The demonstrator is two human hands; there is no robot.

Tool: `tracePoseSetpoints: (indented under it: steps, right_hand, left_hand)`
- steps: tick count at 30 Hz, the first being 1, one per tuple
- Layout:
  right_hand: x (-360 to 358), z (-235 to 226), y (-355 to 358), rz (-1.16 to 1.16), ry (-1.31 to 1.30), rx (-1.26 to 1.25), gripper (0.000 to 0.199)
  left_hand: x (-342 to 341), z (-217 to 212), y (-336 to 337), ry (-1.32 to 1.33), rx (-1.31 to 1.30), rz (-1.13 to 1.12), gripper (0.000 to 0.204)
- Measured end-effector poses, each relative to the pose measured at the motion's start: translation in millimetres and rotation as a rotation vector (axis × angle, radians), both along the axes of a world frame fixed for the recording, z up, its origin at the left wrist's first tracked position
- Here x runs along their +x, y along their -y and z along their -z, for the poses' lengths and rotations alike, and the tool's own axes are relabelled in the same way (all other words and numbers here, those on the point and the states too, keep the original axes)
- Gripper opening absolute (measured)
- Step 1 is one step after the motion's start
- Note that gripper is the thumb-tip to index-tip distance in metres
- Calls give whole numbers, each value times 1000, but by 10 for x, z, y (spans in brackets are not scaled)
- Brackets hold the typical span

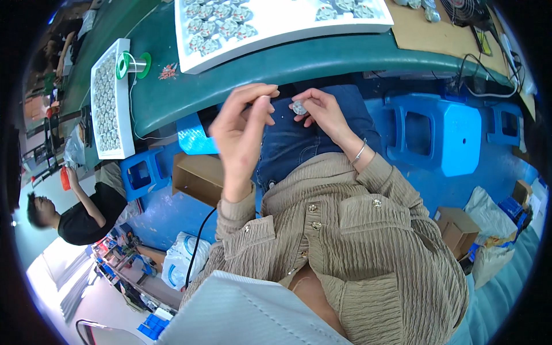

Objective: The person assembles small electrical components by picking round housings, inserting small wire components into each housing by hand, and placing the assembled pieces back into a tray.

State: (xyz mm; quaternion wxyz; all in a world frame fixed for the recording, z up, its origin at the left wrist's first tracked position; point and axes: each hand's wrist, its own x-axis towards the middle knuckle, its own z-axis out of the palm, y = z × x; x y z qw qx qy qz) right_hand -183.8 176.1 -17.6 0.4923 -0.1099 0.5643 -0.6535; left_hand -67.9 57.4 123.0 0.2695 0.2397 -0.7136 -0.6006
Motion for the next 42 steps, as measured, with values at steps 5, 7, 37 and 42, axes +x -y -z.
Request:
tracePoseSetpoints:
  steps: [5, 7, 37, 42]
  right_hand:
    - [-34, 115, 24, -32, -58, -11, 21]
    - [-39, 210, 8, -38, -83, -29, 21]
    - [45, 540, -28, -68, -359, -60, 20]
    - [0, 251, 2, -81, -108, 22, 20]
  left_hand:
    - [-151, -651, 51, -681, 176, 367, 13]
    - [-183, -765, 6, -861, 206, 482, 13]
    - [274, -677, 521, -896, 176, 207, 17]
    - [317, -935, 562, -886, 185, 207, 15]
